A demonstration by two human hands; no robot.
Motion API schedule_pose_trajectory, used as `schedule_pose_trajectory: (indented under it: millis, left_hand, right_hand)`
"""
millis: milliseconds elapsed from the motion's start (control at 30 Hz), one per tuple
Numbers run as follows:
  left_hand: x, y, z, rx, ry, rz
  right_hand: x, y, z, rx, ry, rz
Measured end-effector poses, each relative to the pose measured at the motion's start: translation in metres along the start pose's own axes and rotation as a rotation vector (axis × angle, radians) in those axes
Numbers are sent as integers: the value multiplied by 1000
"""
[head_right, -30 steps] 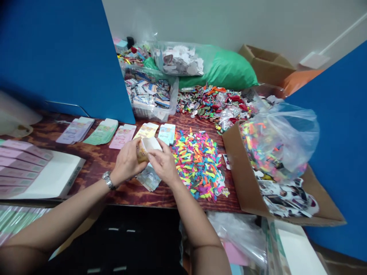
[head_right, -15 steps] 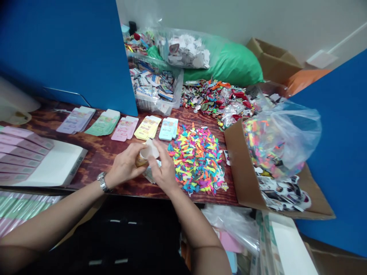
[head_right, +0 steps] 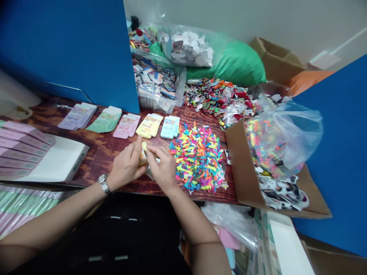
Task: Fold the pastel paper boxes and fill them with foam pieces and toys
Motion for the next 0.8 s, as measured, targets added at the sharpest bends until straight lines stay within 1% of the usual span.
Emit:
schedule_pose_trajectory:
  millis: [67, 200, 267, 333, 400, 433, 500, 567, 600, 633, 667, 700, 733, 767, 800]
  left_hand:
    - [0, -1, 0, -70, -29, -13]
    - [-1, 1, 4, -145, -49, -57]
    - [-1, 2, 6, -152, -48, -78]
    - [0, 1, 5, -150, -55, -89]
    - [1, -4, 2, -146, -24, -71]
    - [3, -9, 1, -137, 11, -34]
    - [8, -21, -3, -72, 108, 98]
    - [12, -29, -10, 104, 189, 217]
    - [13, -29, -15, 236, 207, 240]
    - [12, -26, -19, 383, 220, 231]
    - [10, -21, -22, 522, 226, 201]
    - [8, -16, -24, 632, 230, 173]
    - [7, -12, -25, 702, 233, 159]
    - [7, -11, -27, 731, 231, 166]
    - [8, -11, -31, 725, 220, 187]
  right_hand:
    - [7, 4, -4, 47, -48, 16]
    - [22, 18, -4, 144, -83, 41]
    - [26, 24, -4, 157, -100, 26]
    - [26, 29, -2, 121, -100, -10]
    - [22, 26, 9, 16, -50, -23]
    - [19, 23, 17, -70, -2, -2]
    - [12, 13, 39, -316, 121, 113]
    - [8, 10, 58, -599, 228, 222]
    - [6, 14, 63, -717, 262, 231]
    - [5, 19, 64, -800, 282, 199]
    - [3, 26, 61, -834, 286, 129]
    - [4, 31, 56, -812, 276, 35]
    - [6, 34, 51, -728, 258, -59]
    - [9, 35, 47, -578, 236, -150]
    - [14, 33, 45, -370, 216, -226]
Point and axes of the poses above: each hand's wrist, its own x-axis away from the middle knuckle, its own y-axis out of the palm, z = x × y, the point moved 7 cm from there along -x, towards the middle knuckle, and after that the axes turned 14 degrees about -z, right-handed, at the moved point
